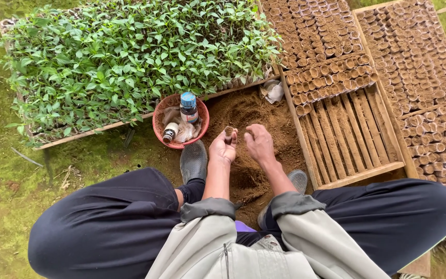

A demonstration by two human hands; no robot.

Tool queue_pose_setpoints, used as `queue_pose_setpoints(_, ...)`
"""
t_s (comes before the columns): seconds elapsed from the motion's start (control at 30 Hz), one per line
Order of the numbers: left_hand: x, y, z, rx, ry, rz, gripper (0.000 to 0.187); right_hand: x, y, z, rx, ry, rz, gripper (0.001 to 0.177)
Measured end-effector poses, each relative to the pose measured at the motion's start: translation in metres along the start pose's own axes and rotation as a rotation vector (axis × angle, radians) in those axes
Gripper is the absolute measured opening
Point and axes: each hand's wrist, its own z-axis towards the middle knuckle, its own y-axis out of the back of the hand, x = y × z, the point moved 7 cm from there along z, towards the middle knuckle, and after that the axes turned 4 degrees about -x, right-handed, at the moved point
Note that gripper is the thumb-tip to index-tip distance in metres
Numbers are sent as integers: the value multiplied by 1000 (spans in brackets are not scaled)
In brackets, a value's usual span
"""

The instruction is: The person sits cross-legged on the ground and repeatedly takes small seed packets, opens them, and places seeds into small biodegradable pots filled with soil. The person then places the filled pots into a wooden tray. A tray of seedlings and a basket with bottles are visible nearby.

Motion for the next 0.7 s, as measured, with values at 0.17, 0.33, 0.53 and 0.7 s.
queue_pose_setpoints(0.17, -7, -12, -10, -21, -10, 77, 18, -83, -96, -35, 252, -74, -284, 38)
queue_pose_setpoints(0.33, -7, -33, -29, -3, -25, 244, 14, -17, -95, -65, 304, 181, -536, 58)
queue_pose_setpoints(0.53, -5, -45, -51, 45, -29, 329, 9, -34, -105, -56, 314, 184, -422, 37)
queue_pose_setpoints(0.7, -3, -45, -51, 79, -31, 314, 16, -61, -46, -35, 206, -412, -148, 16)
